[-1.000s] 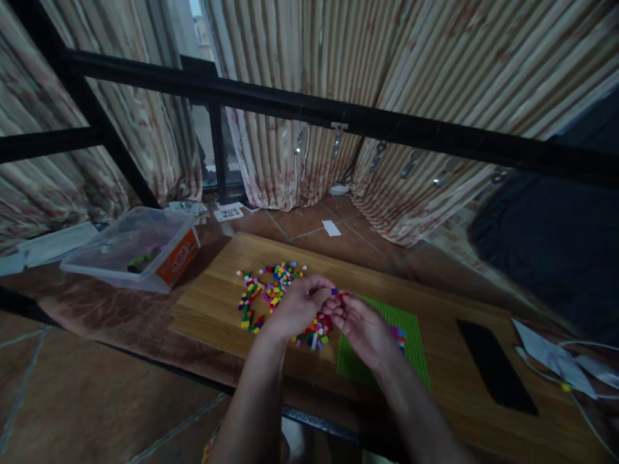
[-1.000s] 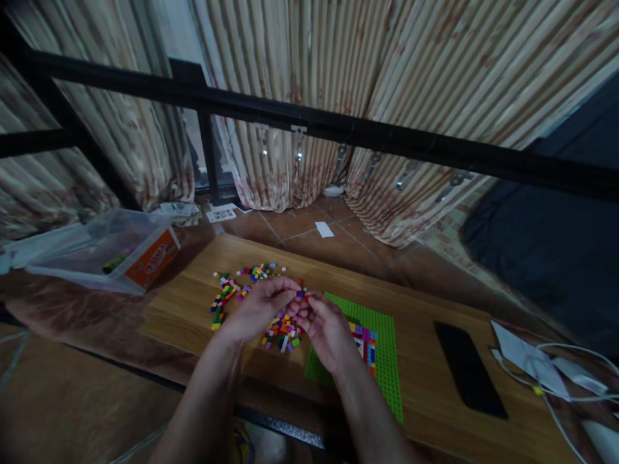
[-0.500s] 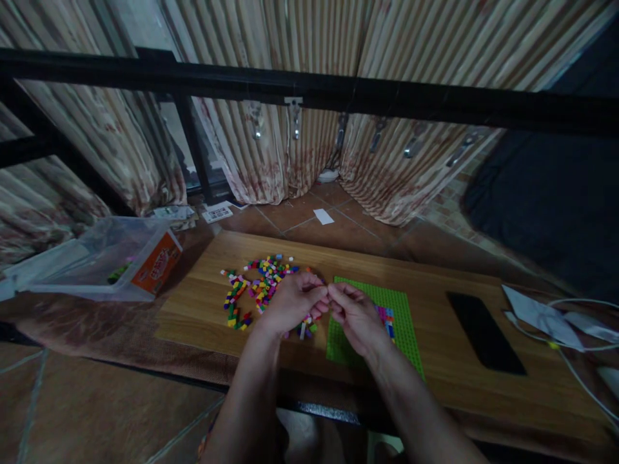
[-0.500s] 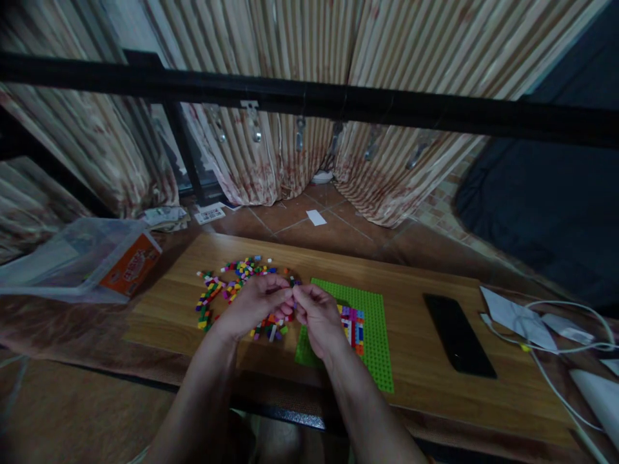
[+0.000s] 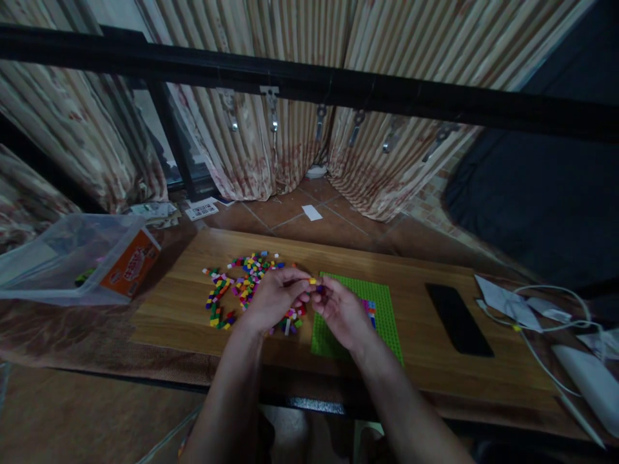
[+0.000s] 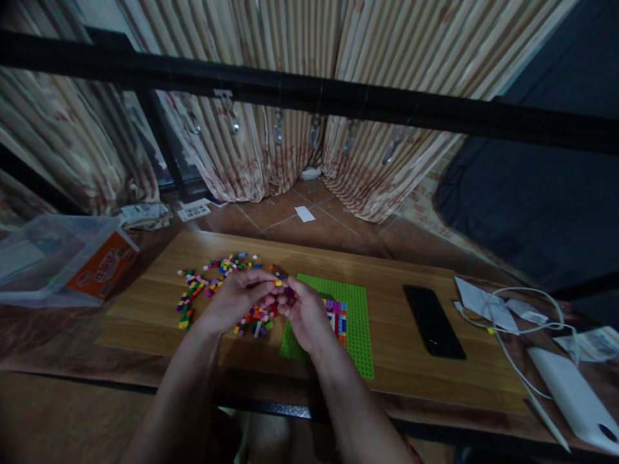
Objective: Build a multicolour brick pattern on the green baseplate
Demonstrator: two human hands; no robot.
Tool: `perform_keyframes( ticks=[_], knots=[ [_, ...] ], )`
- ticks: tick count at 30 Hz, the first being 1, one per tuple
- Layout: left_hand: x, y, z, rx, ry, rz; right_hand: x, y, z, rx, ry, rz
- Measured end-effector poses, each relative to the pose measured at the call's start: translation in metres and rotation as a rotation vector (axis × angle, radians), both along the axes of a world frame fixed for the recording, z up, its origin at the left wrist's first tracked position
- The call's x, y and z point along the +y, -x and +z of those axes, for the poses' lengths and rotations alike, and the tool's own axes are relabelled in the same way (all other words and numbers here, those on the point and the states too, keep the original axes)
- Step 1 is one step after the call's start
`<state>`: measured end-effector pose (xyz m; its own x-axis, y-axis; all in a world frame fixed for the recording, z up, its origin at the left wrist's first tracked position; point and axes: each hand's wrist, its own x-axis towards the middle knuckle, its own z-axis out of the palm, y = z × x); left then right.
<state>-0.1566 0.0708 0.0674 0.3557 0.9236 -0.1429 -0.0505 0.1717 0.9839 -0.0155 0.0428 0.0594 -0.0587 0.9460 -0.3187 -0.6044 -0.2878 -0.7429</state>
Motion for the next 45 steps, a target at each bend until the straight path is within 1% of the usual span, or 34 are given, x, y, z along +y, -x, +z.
perform_keyframes(
  ticks=[3,7,10,12,14,16,19,20,22,25,29,34,37,39,40,41,44,45],
  knots=[
    [0.001,-0.001,0.000,0.012,-0.045,-0.019,-0.002,0.003,0.002,-0.083,-0.044,0.020],
    [-0.001,-0.003,0.003,0.026,-0.127,-0.054,-0.004,0.004,0.000,-0.136,-0.049,0.019],
    [-0.003,-0.008,0.002,0.011,-0.150,-0.021,-0.004,0.002,-0.001,-0.086,-0.031,0.016],
    [-0.004,-0.011,0.000,-0.015,-0.150,0.016,-0.004,0.001,0.000,-0.038,-0.022,0.023],
    [-0.002,-0.011,-0.002,0.001,-0.162,0.059,-0.003,0.001,0.001,-0.009,-0.017,0.032],
    [0.001,-0.005,-0.004,0.131,-0.213,0.133,-0.002,0.002,0.001,-0.010,-0.001,0.039],
    [0.007,0.016,-0.005,0.527,-0.299,0.234,-0.004,0.005,-0.004,-0.076,0.038,0.037],
    [0.009,0.024,-0.005,0.665,-0.297,0.244,-0.005,0.006,-0.006,-0.110,0.044,0.039],
    [0.011,0.039,-0.007,0.871,-0.254,0.255,-0.006,0.008,-0.012,-0.179,0.036,0.047],
    [0.013,0.053,-0.013,1.022,-0.198,0.277,-0.007,0.011,-0.018,-0.275,0.001,0.074],
    [0.012,0.059,-0.018,1.056,-0.212,0.227,-0.006,0.020,-0.024,-0.380,-0.014,0.108],
    [0.007,0.064,-0.016,0.970,-0.270,0.104,-0.007,0.037,-0.033,-0.439,-0.088,0.180],
    [0.007,0.069,-0.015,0.942,-0.301,0.108,-0.008,0.044,-0.036,-0.432,-0.107,0.212],
    [0.011,0.075,-0.014,0.939,-0.287,0.169,-0.009,0.046,-0.034,-0.414,-0.107,0.220],
    [0.013,0.079,-0.014,0.946,-0.263,0.227,-0.009,0.046,-0.033,-0.404,-0.105,0.224],
    [0.017,0.085,-0.015,0.962,-0.228,0.305,-0.010,0.046,-0.031,-0.394,-0.105,0.228],
    [0.028,0.108,-0.019,1.042,-0.091,0.600,-0.011,0.042,-0.028,-0.400,-0.121,0.214],
    [0.032,0.116,-0.022,1.067,-0.049,0.671,-0.012,0.040,-0.027,-0.416,-0.126,0.198]
  ],
)
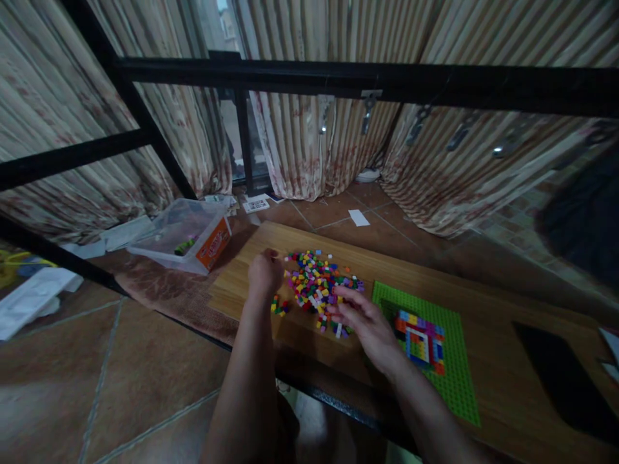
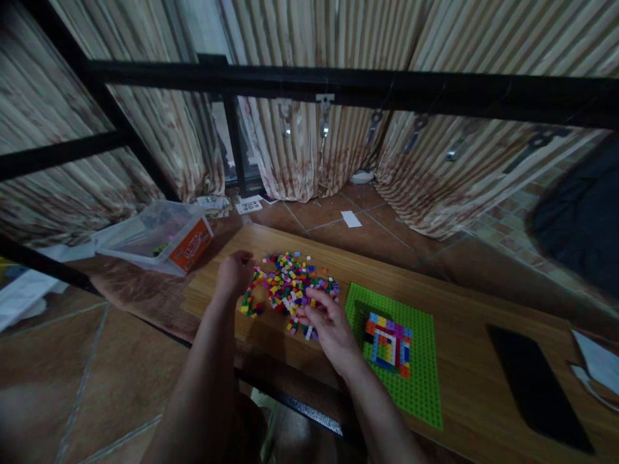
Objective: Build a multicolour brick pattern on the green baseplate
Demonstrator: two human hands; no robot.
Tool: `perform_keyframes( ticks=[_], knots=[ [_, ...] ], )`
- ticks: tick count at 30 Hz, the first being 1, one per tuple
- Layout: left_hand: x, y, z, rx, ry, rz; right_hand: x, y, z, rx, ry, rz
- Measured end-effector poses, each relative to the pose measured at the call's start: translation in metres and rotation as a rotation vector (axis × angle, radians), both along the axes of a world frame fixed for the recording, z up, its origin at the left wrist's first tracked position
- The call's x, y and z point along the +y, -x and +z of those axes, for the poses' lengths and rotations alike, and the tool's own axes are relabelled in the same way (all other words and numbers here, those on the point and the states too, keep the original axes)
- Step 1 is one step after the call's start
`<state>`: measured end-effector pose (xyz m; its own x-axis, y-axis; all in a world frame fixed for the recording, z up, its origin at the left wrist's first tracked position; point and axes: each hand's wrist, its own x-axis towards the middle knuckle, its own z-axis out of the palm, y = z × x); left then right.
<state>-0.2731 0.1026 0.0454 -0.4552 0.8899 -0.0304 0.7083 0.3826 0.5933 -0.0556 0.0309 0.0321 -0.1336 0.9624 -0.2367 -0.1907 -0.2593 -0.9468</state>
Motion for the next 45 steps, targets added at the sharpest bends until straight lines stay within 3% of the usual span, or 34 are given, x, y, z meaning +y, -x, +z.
perform_keyframes(
  ticks=[2,6,13,17,21,23,28,31,37,45],
  knots=[
    [0.007,0.016,-0.007,0.029,0.035,0.066,-0.001,-0.004,0.000,-0.045,-0.020,-0.031],
    [0.014,0.035,-0.022,0.056,0.094,-0.011,-0.002,-0.009,-0.001,-0.105,-0.053,-0.048],
    [0.015,0.035,-0.032,0.135,0.075,-0.116,-0.008,-0.007,0.005,-0.099,-0.041,-0.060],
    [0.015,0.037,-0.032,0.160,0.095,-0.103,-0.009,-0.009,0.004,-0.088,-0.039,-0.057],
    [0.008,0.038,-0.017,0.143,0.132,-0.124,-0.008,-0.010,0.006,-0.077,-0.036,-0.069],
    [0.000,0.029,-0.006,0.103,0.121,-0.188,-0.007,-0.010,0.009,-0.068,-0.029,-0.090],
    [-0.029,-0.023,0.018,-0.337,-0.054,-0.663,-0.005,-0.008,0.016,-0.047,-0.034,-0.131],
    [-0.039,-0.054,0.025,-0.536,-0.033,-0.780,-0.003,-0.009,0.017,-0.019,-0.046,-0.159],
    [-0.038,-0.078,0.032,-0.769,0.006,-0.872,-0.001,-0.014,0.018,0.032,-0.095,-0.185],
    [-0.039,-0.088,0.035,-0.970,0.085,-0.813,-0.002,-0.018,0.021,0.151,-0.114,-0.156]
  ],
)
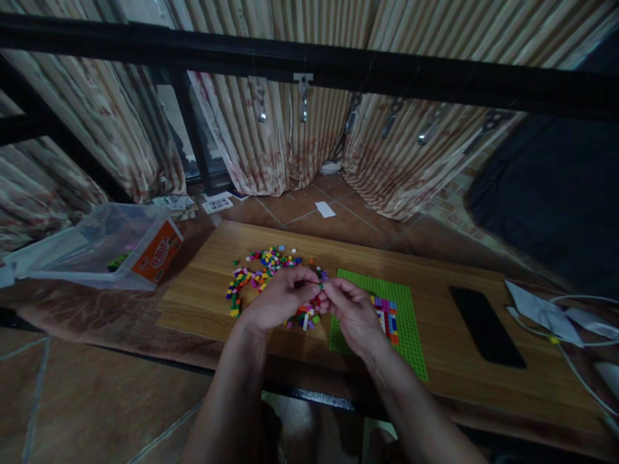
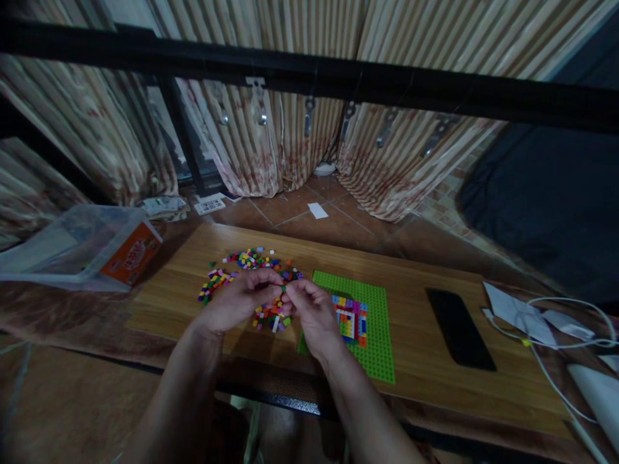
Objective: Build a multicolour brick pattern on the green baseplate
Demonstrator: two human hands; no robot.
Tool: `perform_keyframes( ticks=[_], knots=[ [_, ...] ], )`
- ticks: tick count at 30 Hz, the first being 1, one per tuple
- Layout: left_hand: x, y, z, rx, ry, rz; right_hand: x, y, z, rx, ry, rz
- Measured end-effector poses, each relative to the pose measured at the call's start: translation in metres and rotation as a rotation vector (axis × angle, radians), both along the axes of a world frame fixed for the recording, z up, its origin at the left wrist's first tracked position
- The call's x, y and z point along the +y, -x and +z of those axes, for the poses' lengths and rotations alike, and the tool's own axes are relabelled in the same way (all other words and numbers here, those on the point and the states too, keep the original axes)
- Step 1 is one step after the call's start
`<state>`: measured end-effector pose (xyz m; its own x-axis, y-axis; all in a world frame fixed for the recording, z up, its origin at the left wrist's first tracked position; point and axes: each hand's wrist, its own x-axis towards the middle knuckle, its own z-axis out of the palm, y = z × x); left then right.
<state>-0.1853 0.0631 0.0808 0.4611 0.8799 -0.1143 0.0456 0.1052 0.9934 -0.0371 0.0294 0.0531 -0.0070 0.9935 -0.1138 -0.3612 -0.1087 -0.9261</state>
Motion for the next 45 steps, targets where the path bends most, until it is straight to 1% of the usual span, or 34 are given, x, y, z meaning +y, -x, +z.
perform_keyframes(
  ticks=[5,9,11,13,16,20,24,28,30,32,34,39,41,45],
  knots=[
    [0.000,0.001,0.002,-0.076,0.019,0.025,0.000,0.000,0.006,0.206,0.112,0.024],
    [0.001,0.005,-0.001,-0.065,0.013,0.054,0.002,-0.003,0.006,0.338,0.206,0.059],
    [0.002,0.005,-0.003,-0.049,0.002,0.063,0.002,-0.003,0.005,0.316,0.217,0.072],
    [0.002,0.004,-0.003,-0.044,0.002,0.057,0.001,-0.002,0.005,0.237,0.189,0.075],
    [0.002,0.000,-0.001,-0.038,0.029,0.050,0.000,0.002,0.004,0.135,0.120,0.050],
    [0.001,-0.004,0.001,0.004,0.088,0.051,-0.001,0.003,0.001,0.089,0.087,0.006],
    [0.000,-0.004,0.001,-0.019,0.153,0.053,0.000,0.000,0.002,0.163,0.096,0.034],
    [0.000,-0.001,0.003,-0.096,0.130,0.062,0.002,-0.003,0.005,0.313,0.179,0.053],
    [0.000,0.000,0.002,-0.103,0.108,0.074,0.003,-0.004,0.005,0.384,0.232,0.047],
    [0.000,-0.001,0.000,-0.091,0.090,0.098,0.003,-0.004,0.004,0.409,0.254,0.044],
    [0.001,-0.002,-0.003,-0.078,0.098,0.121,0.003,-0.003,0.004,0.362,0.241,0.047],
    [0.003,-0.007,-0.009,-0.073,0.158,0.138,0.000,0.001,0.001,0.149,0.150,0.033],
    [0.003,-0.008,-0.011,-0.074,0.163,0.141,0.000,0.001,-0.002,0.119,0.141,0.013],
    [0.001,-0.009,-0.013,-0.113,0.196,0.117,0.000,-0.004,-0.004,0.131,0.138,0.068]
  ],
)
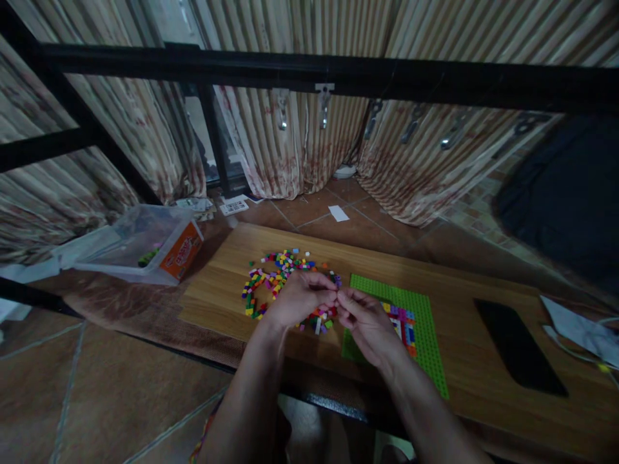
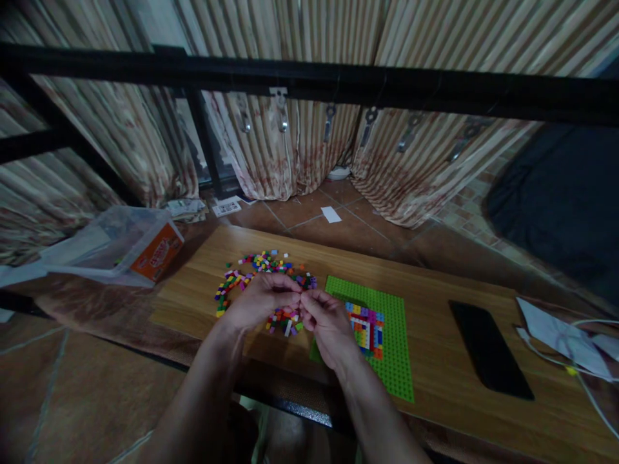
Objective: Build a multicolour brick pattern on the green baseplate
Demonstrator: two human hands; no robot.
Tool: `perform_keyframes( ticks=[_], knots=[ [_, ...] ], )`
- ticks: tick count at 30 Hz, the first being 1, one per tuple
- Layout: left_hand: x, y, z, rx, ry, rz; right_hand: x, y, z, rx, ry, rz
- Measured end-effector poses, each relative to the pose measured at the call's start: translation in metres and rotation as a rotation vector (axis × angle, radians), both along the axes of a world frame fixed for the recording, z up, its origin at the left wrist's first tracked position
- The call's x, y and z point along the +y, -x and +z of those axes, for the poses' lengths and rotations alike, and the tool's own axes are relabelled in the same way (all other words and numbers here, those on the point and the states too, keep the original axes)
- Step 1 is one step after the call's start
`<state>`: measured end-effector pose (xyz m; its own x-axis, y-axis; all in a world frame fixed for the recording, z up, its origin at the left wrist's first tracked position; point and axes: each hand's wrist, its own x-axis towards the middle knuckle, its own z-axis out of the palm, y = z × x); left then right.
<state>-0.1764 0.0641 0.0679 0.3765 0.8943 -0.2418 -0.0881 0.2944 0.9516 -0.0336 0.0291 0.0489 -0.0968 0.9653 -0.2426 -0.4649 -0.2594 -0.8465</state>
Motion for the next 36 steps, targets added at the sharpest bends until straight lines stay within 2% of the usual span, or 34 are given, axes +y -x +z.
perform_keyframes(
  ticks=[4,7,10,12,16,19,21,24,31,36],
  knots=[
    [0.000,0.004,-0.001,-0.015,-0.012,-0.015,-0.002,-0.001,0.003,0.082,0.036,0.042],
    [0.005,0.017,-0.005,0.193,-0.162,0.070,-0.002,0.003,0.002,0.026,0.072,0.044],
    [0.010,0.039,-0.010,0.635,-0.343,0.167,0.007,0.008,-0.005,-0.177,0.032,0.037],
    [0.013,0.053,-0.014,0.854,-0.358,0.195,0.020,0.012,-0.011,-0.339,-0.027,0.072],
    [0.014,0.069,-0.017,1.040,-0.291,0.204,0.051,0.028,-0.018,-0.753,-0.214,0.135],
    [0.014,0.071,-0.018,1.104,-0.275,0.188,0.067,0.045,-0.017,-1.127,-0.429,0.206],
    [0.014,0.070,-0.018,1.121,-0.262,0.183,0.073,0.054,-0.015,-1.282,-0.491,0.306],
    [0.014,0.070,-0.018,1.128,-0.249,0.173,0.084,0.059,-0.014,-1.352,-0.522,0.387],
    [0.016,0.073,-0.017,1.123,-0.218,0.175,0.127,0.077,-0.024,-1.470,-0.568,0.241],
    [0.016,0.077,-0.018,1.068,-0.218,0.209,0.145,0.091,-0.031,-1.544,-0.613,0.334]
  ],
)
